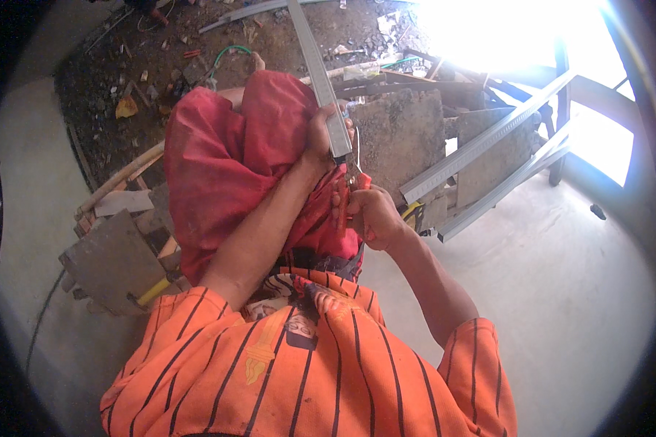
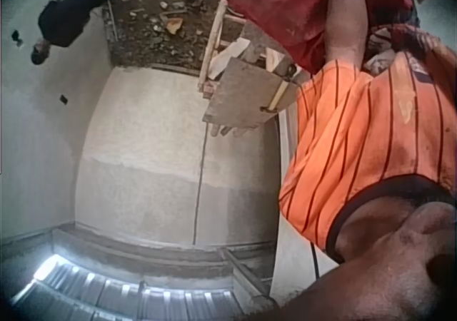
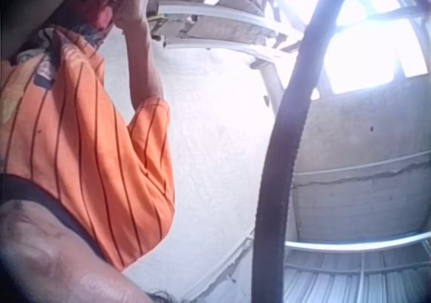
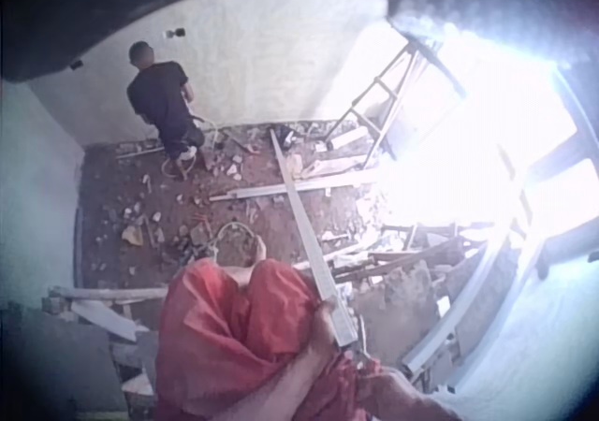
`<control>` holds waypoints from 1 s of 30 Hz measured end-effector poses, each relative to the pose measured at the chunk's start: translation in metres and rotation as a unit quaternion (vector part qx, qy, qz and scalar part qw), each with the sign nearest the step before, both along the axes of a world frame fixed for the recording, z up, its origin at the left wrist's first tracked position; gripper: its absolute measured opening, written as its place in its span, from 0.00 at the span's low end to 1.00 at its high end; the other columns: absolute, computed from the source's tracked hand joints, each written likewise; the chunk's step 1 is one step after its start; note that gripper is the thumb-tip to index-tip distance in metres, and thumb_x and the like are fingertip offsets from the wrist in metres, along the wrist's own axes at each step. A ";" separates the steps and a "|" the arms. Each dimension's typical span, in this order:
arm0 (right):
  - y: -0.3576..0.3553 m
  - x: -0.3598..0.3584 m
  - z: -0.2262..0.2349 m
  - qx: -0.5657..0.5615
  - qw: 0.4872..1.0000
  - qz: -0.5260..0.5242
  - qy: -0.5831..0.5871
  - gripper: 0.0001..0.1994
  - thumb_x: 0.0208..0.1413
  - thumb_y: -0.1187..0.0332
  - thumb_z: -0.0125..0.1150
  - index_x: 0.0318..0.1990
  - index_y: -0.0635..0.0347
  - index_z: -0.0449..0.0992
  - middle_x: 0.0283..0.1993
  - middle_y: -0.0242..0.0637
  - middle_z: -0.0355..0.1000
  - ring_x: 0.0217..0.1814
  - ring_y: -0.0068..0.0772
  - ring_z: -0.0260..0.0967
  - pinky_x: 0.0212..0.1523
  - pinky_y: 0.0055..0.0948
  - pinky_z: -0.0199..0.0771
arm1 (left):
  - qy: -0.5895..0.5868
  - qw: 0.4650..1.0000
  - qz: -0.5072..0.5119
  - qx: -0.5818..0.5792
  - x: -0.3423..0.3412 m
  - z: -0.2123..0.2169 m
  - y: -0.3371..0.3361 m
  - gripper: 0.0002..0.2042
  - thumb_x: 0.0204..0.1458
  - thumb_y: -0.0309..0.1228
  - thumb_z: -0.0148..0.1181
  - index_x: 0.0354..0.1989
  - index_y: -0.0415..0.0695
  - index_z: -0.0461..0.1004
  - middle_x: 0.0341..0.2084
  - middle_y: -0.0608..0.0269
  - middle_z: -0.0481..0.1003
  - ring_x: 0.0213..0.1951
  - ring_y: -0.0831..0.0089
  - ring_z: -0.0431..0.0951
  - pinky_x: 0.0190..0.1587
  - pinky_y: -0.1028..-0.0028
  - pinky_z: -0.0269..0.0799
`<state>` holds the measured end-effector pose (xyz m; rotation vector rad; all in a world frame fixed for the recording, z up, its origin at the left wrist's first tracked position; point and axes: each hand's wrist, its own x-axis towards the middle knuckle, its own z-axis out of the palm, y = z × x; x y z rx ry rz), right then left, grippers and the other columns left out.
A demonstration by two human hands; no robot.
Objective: The person sits on a scaffold and uses tin snips to cut a long metal profile into shorter pieces. They repeatedly position the snips, cut, and separate the pieces while holding the profile against their lap.
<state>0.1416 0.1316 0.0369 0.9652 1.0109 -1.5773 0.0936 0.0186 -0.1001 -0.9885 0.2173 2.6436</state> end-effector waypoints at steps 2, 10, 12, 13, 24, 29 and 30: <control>0.000 0.001 -0.001 -0.004 1.000 -0.006 0.001 0.23 0.37 0.76 0.45 0.47 0.65 0.66 0.38 0.39 0.69 0.39 0.38 0.69 0.44 0.38 0.69 | 0.001 1.000 0.005 0.004 0.001 0.001 0.000 0.13 0.52 0.41 0.51 0.40 0.47 0.66 0.20 0.64 0.68 0.18 0.74 0.69 0.20 0.76 0.69; -0.012 -0.018 0.010 -0.045 0.998 -0.024 -0.025 0.25 0.37 0.74 0.45 0.49 0.64 0.67 0.39 0.38 0.70 0.41 0.37 0.70 0.46 0.38 0.68 | 0.009 1.000 0.011 0.016 0.002 0.004 -0.002 0.14 0.52 0.41 0.50 0.41 0.46 0.66 0.20 0.63 0.68 0.19 0.74 0.70 0.21 0.76 0.70; -0.012 -0.017 0.008 -0.047 0.998 -0.032 -0.022 0.20 0.38 0.79 0.44 0.44 0.64 0.67 0.39 0.39 0.69 0.39 0.37 0.70 0.45 0.38 0.70 | 0.013 1.000 0.012 0.014 0.001 0.003 -0.002 0.14 0.52 0.41 0.50 0.40 0.45 0.66 0.20 0.63 0.68 0.19 0.74 0.70 0.21 0.76 0.70; -0.012 -0.015 0.008 -0.047 0.998 -0.037 -0.022 0.18 0.39 0.81 0.44 0.42 0.64 0.66 0.39 0.40 0.68 0.38 0.37 0.70 0.44 0.38 0.71 | 0.013 1.000 0.013 0.012 0.001 0.003 -0.002 0.14 0.52 0.41 0.50 0.40 0.45 0.66 0.20 0.63 0.68 0.19 0.74 0.70 0.21 0.76 0.70; -0.018 -0.022 0.010 -0.040 0.997 -0.056 -0.026 0.17 0.43 0.79 0.42 0.44 0.63 0.66 0.40 0.40 0.68 0.40 0.37 0.70 0.46 0.41 0.70 | 0.021 0.999 0.022 0.011 0.001 0.001 -0.001 0.14 0.52 0.41 0.50 0.40 0.43 0.66 0.20 0.62 0.68 0.19 0.73 0.70 0.21 0.77 0.70; -0.016 -0.015 -0.001 -0.064 0.995 -0.076 -0.027 0.17 0.43 0.80 0.42 0.44 0.64 0.65 0.40 0.40 0.67 0.40 0.37 0.69 0.46 0.40 0.69 | 0.029 0.999 0.018 0.020 0.001 -0.002 -0.002 0.14 0.53 0.42 0.50 0.38 0.43 0.67 0.19 0.62 0.69 0.20 0.74 0.69 0.23 0.76 0.69; -0.014 -0.012 -0.006 -0.071 0.994 -0.075 -0.023 0.18 0.43 0.80 0.42 0.45 0.64 0.65 0.40 0.39 0.67 0.40 0.37 0.69 0.45 0.40 0.69 | 0.030 0.999 0.017 0.008 0.001 -0.003 -0.002 0.14 0.53 0.42 0.50 0.38 0.44 0.67 0.19 0.62 0.69 0.20 0.74 0.69 0.23 0.76 0.69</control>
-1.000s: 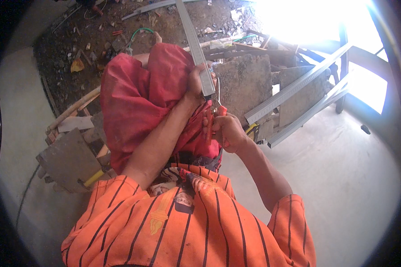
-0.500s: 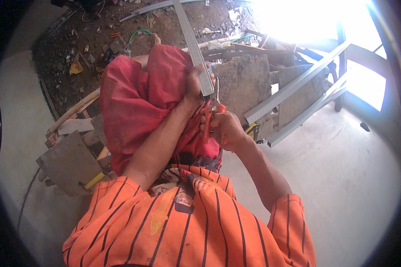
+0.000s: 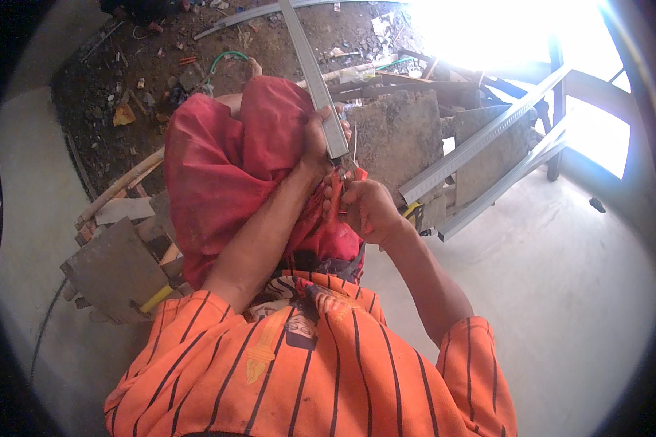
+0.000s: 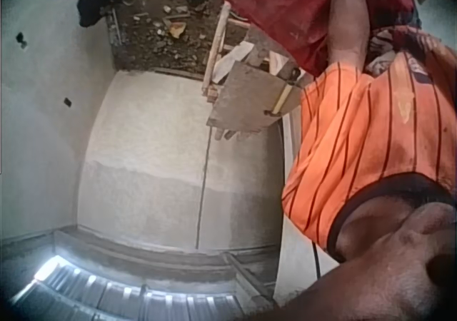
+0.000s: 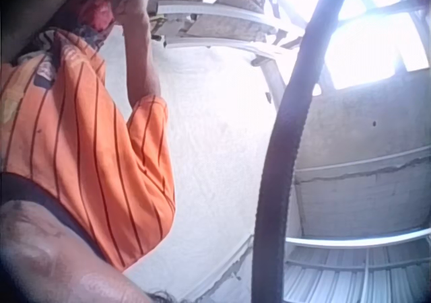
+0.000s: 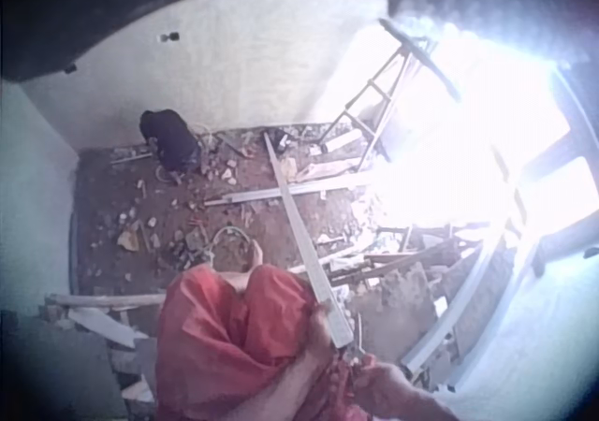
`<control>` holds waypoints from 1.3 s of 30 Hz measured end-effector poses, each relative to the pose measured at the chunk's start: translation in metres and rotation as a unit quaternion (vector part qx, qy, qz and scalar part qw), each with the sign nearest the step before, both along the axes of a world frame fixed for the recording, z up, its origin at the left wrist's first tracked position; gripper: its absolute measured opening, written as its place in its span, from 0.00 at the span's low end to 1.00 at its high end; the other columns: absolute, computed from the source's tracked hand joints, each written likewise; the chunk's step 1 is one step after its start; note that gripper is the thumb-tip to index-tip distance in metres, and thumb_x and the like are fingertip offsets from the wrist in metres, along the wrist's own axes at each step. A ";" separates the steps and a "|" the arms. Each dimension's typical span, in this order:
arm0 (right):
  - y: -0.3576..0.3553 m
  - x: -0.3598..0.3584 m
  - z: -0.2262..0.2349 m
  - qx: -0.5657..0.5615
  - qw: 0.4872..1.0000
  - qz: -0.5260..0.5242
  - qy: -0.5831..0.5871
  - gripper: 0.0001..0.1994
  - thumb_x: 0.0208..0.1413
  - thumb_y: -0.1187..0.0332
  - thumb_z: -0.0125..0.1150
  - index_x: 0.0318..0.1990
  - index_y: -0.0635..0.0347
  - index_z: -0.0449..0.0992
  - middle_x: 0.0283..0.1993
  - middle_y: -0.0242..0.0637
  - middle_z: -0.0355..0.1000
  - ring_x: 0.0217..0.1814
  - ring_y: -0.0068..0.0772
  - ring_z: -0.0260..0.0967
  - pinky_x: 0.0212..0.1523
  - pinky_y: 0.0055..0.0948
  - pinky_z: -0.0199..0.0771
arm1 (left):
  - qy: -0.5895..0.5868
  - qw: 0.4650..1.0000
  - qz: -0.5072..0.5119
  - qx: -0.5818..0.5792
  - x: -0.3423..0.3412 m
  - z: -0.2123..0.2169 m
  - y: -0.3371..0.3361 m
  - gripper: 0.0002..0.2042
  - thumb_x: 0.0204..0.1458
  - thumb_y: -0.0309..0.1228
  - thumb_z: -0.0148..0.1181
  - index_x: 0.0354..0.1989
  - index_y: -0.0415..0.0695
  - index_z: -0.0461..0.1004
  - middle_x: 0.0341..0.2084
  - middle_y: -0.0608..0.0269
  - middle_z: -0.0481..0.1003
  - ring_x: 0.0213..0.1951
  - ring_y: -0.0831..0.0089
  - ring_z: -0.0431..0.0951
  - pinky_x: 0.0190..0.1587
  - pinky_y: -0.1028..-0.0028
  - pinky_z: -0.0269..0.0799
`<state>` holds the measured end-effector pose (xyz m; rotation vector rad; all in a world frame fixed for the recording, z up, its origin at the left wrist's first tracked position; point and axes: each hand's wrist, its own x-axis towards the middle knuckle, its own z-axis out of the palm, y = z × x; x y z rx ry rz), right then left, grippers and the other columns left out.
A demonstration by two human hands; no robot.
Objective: The person sits on a scaffold and uses tin snips to cut a long metal profile into shorter pieces. They repeatedly position the snips, cut, and separate the pieces while holding the profile against their lap.
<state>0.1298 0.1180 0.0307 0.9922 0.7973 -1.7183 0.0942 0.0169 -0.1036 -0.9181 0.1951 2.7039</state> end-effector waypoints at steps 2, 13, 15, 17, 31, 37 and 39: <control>0.000 0.003 -0.001 -0.005 1.000 -0.002 0.006 0.17 0.43 0.80 0.42 0.45 0.64 0.65 0.39 0.39 0.67 0.39 0.37 0.69 0.45 0.39 0.69 | 0.001 1.000 0.000 -0.025 0.000 -0.002 0.002 0.15 0.53 0.43 0.50 0.38 0.44 0.67 0.19 0.62 0.69 0.20 0.74 0.69 0.22 0.76 0.69; -0.009 -0.009 0.012 0.013 1.000 0.011 -0.001 0.20 0.40 0.75 0.45 0.46 0.65 0.66 0.44 0.41 0.69 0.45 0.39 0.69 0.53 0.42 0.65 | 0.028 1.000 0.008 0.006 0.000 -0.006 0.000 0.15 0.53 0.43 0.50 0.38 0.44 0.67 0.19 0.62 0.70 0.19 0.75 0.70 0.22 0.78 0.69; -0.009 -0.008 0.010 0.004 1.000 0.015 0.008 0.20 0.40 0.75 0.45 0.46 0.65 0.66 0.43 0.40 0.69 0.44 0.38 0.69 0.51 0.41 0.66 | 0.024 1.000 0.009 -0.003 0.001 -0.007 0.000 0.15 0.53 0.43 0.50 0.38 0.44 0.67 0.19 0.62 0.70 0.19 0.74 0.70 0.21 0.77 0.70; -0.006 -0.004 0.004 -0.011 1.000 0.006 0.007 0.20 0.40 0.75 0.45 0.46 0.65 0.66 0.42 0.39 0.69 0.43 0.38 0.70 0.50 0.41 0.67 | 0.013 1.000 0.011 -0.019 0.001 -0.008 0.002 0.15 0.53 0.43 0.49 0.39 0.44 0.67 0.20 0.63 0.70 0.19 0.74 0.70 0.21 0.77 0.69; 0.003 0.006 0.028 0.155 0.975 0.154 0.043 0.17 0.50 0.69 0.45 0.48 0.59 0.67 0.41 0.37 0.70 0.40 0.32 0.70 0.46 0.35 0.68 | -0.012 0.999 0.019 0.042 -0.001 -0.009 0.003 0.12 0.54 0.38 0.44 0.33 0.42 0.69 0.20 0.61 0.71 0.21 0.69 0.73 0.27 0.69 0.72; 0.014 0.023 0.030 0.228 0.935 0.238 0.134 0.15 0.49 0.67 0.45 0.44 0.59 0.69 0.37 0.33 0.69 0.36 0.25 0.66 0.38 0.26 0.67 | -0.020 0.997 0.022 0.070 -0.003 -0.012 0.004 0.12 0.55 0.36 0.42 0.30 0.42 0.69 0.21 0.61 0.72 0.21 0.68 0.72 0.28 0.69 0.72; 0.013 0.022 0.045 0.255 0.901 0.323 0.138 0.12 0.49 0.67 0.46 0.41 0.59 0.69 0.34 0.31 0.67 0.33 0.22 0.64 0.34 0.23 0.65 | -0.022 0.997 0.012 0.076 -0.003 -0.012 0.002 0.12 0.55 0.36 0.42 0.29 0.42 0.69 0.21 0.61 0.72 0.21 0.67 0.72 0.28 0.69 0.72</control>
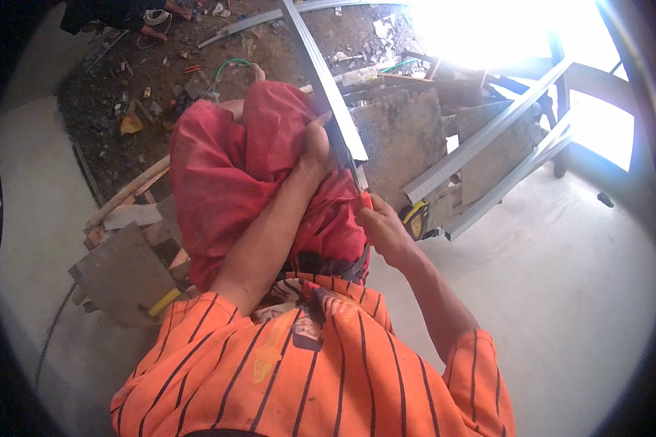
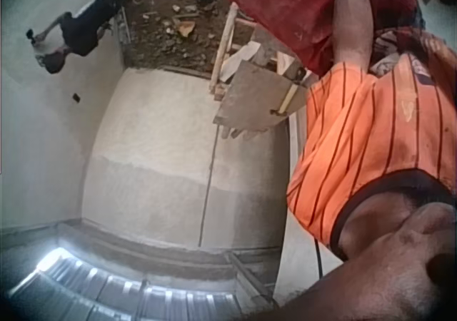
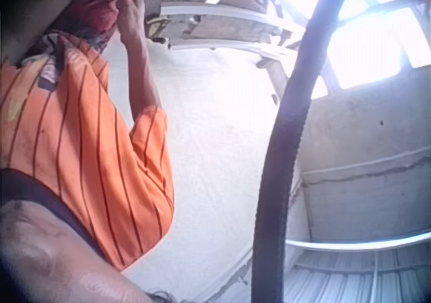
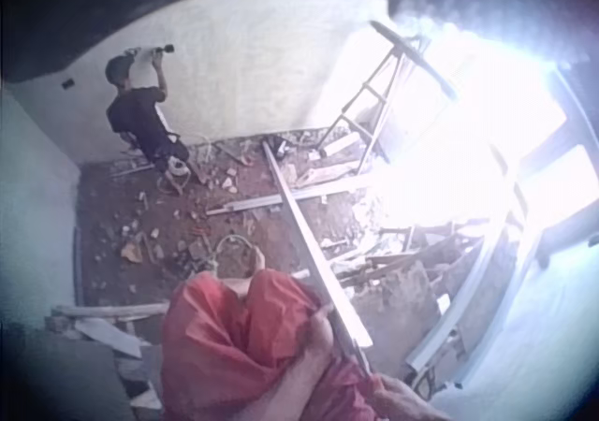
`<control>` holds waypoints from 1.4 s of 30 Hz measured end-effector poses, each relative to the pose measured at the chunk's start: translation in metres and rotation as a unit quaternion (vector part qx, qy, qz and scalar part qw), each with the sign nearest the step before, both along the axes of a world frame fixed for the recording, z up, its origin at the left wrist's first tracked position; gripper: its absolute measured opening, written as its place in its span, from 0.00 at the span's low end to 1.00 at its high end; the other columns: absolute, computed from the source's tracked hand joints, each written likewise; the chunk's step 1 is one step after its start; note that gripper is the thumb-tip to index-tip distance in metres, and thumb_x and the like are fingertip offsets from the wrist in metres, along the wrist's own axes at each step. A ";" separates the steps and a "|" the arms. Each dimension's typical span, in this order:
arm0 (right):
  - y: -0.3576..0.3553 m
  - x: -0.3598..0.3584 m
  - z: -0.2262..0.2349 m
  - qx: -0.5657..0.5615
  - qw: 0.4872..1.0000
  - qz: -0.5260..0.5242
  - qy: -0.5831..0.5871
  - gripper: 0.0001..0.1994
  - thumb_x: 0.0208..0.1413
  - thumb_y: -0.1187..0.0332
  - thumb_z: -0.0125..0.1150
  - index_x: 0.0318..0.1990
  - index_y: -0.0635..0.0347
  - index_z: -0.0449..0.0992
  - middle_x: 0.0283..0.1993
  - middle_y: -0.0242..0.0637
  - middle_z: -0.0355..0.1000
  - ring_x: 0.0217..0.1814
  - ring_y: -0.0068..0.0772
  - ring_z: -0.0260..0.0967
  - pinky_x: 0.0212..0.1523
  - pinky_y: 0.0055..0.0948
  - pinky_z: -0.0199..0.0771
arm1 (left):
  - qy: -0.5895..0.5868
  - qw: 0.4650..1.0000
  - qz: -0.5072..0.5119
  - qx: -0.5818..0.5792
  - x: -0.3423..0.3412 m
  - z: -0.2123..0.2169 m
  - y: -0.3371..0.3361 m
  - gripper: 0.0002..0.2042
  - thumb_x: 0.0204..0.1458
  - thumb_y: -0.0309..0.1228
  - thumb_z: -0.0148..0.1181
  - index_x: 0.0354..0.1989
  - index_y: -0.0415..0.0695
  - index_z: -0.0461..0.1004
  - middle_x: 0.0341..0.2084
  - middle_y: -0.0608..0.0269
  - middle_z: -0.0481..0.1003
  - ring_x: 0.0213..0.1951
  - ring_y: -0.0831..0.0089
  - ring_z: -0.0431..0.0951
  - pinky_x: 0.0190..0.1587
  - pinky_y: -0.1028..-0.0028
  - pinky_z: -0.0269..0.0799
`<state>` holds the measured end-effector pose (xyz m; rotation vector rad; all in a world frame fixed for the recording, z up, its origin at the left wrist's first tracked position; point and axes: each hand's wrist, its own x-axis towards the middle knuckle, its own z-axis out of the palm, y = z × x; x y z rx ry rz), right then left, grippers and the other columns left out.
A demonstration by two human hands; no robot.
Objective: The person sits on a scaffold and uses tin snips to cut a long metal profile into shorter pieces. They repeatedly position the snips, cut, and separate the pieces while holding the profile against their lap.
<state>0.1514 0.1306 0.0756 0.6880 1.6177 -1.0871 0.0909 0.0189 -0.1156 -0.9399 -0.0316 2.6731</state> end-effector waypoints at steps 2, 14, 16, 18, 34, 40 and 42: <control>0.004 0.008 0.005 0.007 1.000 0.015 0.011 0.10 0.49 0.68 0.47 0.38 0.60 0.69 0.32 0.29 0.65 0.32 0.20 0.62 0.31 0.21 0.62 | 0.004 1.000 -0.011 -0.006 -0.001 0.001 0.000 0.13 0.54 0.37 0.42 0.29 0.42 0.69 0.21 0.60 0.72 0.21 0.67 0.72 0.28 0.70 0.71; 0.005 -0.003 -0.019 -0.066 0.996 -0.055 0.025 0.08 0.47 0.74 0.48 0.37 0.62 0.69 0.32 0.31 0.65 0.32 0.24 0.64 0.36 0.28 0.69 | -0.018 0.987 -0.056 -0.151 -0.006 0.017 -0.003 0.20 0.57 0.53 0.41 0.32 0.47 0.65 0.17 0.62 0.67 0.17 0.69 0.70 0.21 0.69 0.70; 0.006 -0.007 -0.022 -0.076 0.996 -0.051 0.022 0.08 0.47 0.75 0.48 0.36 0.62 0.69 0.32 0.31 0.65 0.33 0.26 0.65 0.37 0.29 0.71 | -0.012 0.987 -0.065 -0.149 -0.006 0.013 -0.003 0.20 0.57 0.53 0.41 0.32 0.47 0.64 0.17 0.63 0.67 0.17 0.69 0.70 0.21 0.69 0.70; 0.006 -0.006 -0.025 -0.056 0.997 -0.048 0.035 0.03 0.46 0.73 0.49 0.30 0.58 0.66 0.24 0.29 0.62 0.22 0.21 0.60 0.22 0.25 0.58 | -0.006 0.986 -0.083 -0.142 -0.005 0.009 -0.002 0.20 0.57 0.52 0.41 0.33 0.47 0.64 0.17 0.63 0.66 0.17 0.70 0.70 0.21 0.69 0.70; -0.007 -0.009 -0.016 -0.103 0.968 -0.228 -0.035 0.13 0.45 0.79 0.45 0.40 0.65 0.69 0.33 0.36 0.68 0.30 0.31 0.68 0.31 0.29 0.74 | -0.012 0.982 -0.064 -0.176 -0.005 0.010 0.000 0.20 0.57 0.52 0.41 0.35 0.44 0.64 0.18 0.62 0.68 0.17 0.70 0.70 0.22 0.68 0.72; -0.001 -0.005 -0.023 -0.146 0.963 -0.222 -0.047 0.14 0.45 0.79 0.44 0.42 0.65 0.69 0.37 0.37 0.69 0.34 0.31 0.69 0.34 0.32 0.74 | 0.002 0.982 -0.073 -0.173 -0.004 0.001 -0.001 0.20 0.56 0.52 0.42 0.35 0.44 0.64 0.18 0.62 0.68 0.17 0.69 0.70 0.22 0.68 0.71; -0.002 -0.008 -0.021 -0.118 0.964 -0.229 -0.061 0.15 0.45 0.80 0.44 0.43 0.65 0.69 0.37 0.38 0.69 0.35 0.33 0.69 0.36 0.34 0.74 | -0.003 0.983 -0.070 -0.168 -0.005 0.004 -0.002 0.19 0.57 0.51 0.42 0.34 0.46 0.64 0.17 0.61 0.68 0.17 0.69 0.71 0.20 0.70 0.69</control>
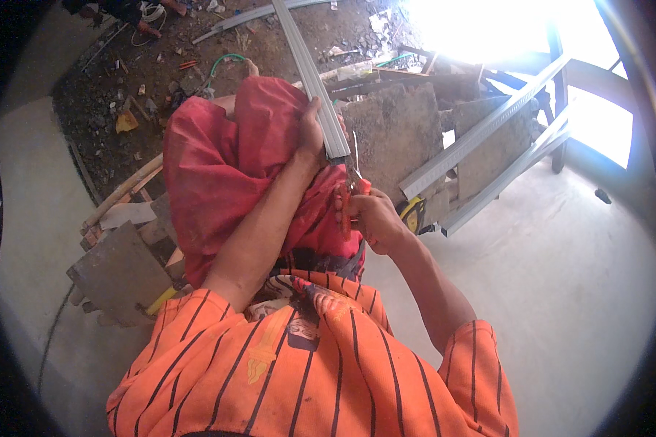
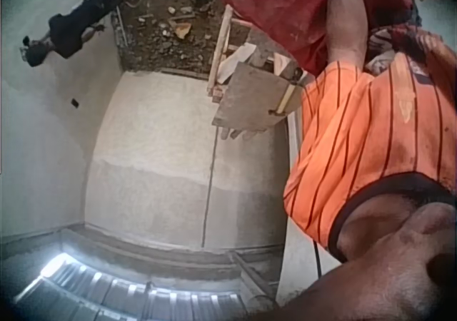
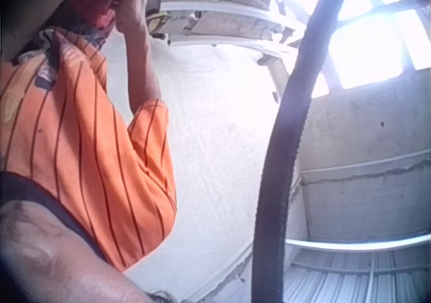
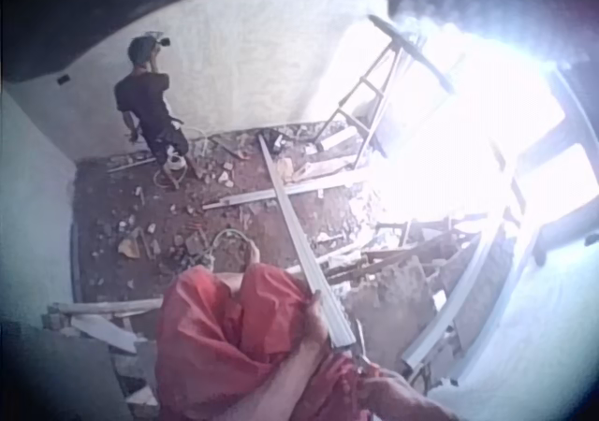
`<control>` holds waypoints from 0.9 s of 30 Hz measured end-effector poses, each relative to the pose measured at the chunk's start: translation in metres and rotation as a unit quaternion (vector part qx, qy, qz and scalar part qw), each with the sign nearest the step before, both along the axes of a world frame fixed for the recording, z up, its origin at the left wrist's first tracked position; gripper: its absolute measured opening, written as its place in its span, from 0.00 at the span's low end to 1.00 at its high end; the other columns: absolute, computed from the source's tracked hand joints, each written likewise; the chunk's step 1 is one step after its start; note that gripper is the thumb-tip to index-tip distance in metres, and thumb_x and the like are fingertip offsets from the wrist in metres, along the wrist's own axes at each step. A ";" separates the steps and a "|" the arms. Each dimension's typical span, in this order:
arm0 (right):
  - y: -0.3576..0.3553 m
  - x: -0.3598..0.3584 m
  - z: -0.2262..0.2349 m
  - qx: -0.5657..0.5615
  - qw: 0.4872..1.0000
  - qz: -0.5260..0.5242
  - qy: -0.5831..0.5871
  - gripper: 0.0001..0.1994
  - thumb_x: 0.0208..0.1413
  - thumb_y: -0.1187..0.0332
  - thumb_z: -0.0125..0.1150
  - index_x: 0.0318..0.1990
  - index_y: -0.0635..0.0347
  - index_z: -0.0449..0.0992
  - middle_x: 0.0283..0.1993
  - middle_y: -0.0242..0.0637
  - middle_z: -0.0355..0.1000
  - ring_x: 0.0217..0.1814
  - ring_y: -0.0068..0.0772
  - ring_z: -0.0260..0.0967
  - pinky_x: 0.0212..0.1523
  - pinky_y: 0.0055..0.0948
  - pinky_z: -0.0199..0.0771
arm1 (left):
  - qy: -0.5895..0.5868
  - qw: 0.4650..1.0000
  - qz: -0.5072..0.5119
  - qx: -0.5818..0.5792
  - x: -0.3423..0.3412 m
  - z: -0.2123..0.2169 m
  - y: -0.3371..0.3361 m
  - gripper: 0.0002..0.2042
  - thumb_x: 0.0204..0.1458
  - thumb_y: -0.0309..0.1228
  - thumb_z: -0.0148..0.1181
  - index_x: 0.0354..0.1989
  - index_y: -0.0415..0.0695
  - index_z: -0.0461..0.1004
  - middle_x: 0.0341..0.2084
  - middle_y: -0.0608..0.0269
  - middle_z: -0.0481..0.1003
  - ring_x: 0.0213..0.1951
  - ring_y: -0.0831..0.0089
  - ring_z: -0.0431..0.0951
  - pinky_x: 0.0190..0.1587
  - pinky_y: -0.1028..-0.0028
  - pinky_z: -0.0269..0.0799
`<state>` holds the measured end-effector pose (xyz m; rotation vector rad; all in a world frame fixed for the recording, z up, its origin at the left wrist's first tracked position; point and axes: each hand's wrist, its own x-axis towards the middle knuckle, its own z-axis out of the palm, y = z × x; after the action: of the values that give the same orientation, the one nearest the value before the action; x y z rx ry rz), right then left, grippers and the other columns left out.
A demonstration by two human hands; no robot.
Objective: The person sits on a scaffold and uses tin snips to cut a long metal profile into shorter pieces. They repeatedly position the snips, cut, and separate the pieces while holding the profile against their lap.
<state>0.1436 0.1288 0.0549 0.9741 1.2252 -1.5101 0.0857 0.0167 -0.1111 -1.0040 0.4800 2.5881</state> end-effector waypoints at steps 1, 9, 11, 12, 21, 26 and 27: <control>-0.001 -0.001 0.002 0.012 1.000 -0.001 -0.010 0.15 0.45 0.80 0.43 0.43 0.65 0.69 0.37 0.38 0.69 0.36 0.33 0.70 0.37 0.34 0.74 | -0.004 1.000 0.004 0.005 0.000 0.002 0.000 0.19 0.57 0.51 0.42 0.34 0.45 0.64 0.17 0.61 0.68 0.17 0.69 0.71 0.20 0.70 0.69; 0.001 -0.010 -0.005 -0.075 0.997 -0.031 -0.011 0.14 0.47 0.80 0.44 0.42 0.67 0.69 0.39 0.41 0.71 0.37 0.36 0.71 0.44 0.37 0.73 | 0.020 1.000 0.020 0.008 0.003 0.010 -0.004 0.19 0.57 0.50 0.42 0.41 0.44 0.62 0.20 0.61 0.68 0.19 0.70 0.70 0.22 0.67 0.71; 0.002 -0.008 -0.006 -0.048 0.999 -0.007 0.004 0.13 0.48 0.79 0.44 0.42 0.67 0.70 0.39 0.40 0.71 0.35 0.34 0.71 0.41 0.34 0.73 | 0.018 1.000 0.013 0.008 0.003 0.009 -0.003 0.19 0.57 0.50 0.42 0.41 0.44 0.62 0.20 0.62 0.67 0.19 0.70 0.70 0.22 0.67 0.70; 0.004 -0.004 -0.010 -0.032 0.999 0.007 0.009 0.13 0.48 0.78 0.44 0.42 0.66 0.70 0.39 0.39 0.71 0.34 0.33 0.71 0.38 0.31 0.73 | 0.017 1.000 0.009 0.008 0.004 0.008 -0.003 0.19 0.57 0.50 0.42 0.41 0.44 0.62 0.20 0.62 0.67 0.19 0.70 0.70 0.22 0.67 0.70; 0.016 -0.003 -0.015 0.030 0.983 0.174 0.059 0.19 0.40 0.80 0.44 0.44 0.65 0.68 0.37 0.36 0.69 0.36 0.28 0.68 0.40 0.25 0.69 | 0.009 1.000 0.015 0.025 0.002 0.006 -0.001 0.20 0.57 0.50 0.42 0.41 0.43 0.63 0.18 0.61 0.68 0.18 0.69 0.71 0.22 0.68 0.71; 0.027 -0.003 -0.025 0.051 0.971 0.228 0.056 0.20 0.40 0.80 0.44 0.45 0.65 0.68 0.37 0.36 0.68 0.35 0.28 0.68 0.39 0.25 0.69 | 0.007 1.000 0.024 0.019 0.002 0.008 -0.002 0.20 0.56 0.50 0.42 0.41 0.42 0.63 0.18 0.61 0.68 0.17 0.69 0.70 0.21 0.68 0.70; 0.029 -0.005 -0.026 0.060 0.965 0.249 0.050 0.20 0.40 0.80 0.44 0.45 0.65 0.67 0.37 0.36 0.68 0.35 0.28 0.68 0.39 0.26 0.70 | 0.007 0.999 0.025 0.019 0.002 0.008 -0.002 0.20 0.56 0.49 0.42 0.41 0.42 0.63 0.18 0.61 0.68 0.17 0.69 0.70 0.21 0.68 0.70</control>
<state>0.1383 0.1575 0.0287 0.6038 1.5140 -1.1062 0.0877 0.0145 -0.1031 -0.9982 0.4135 2.6387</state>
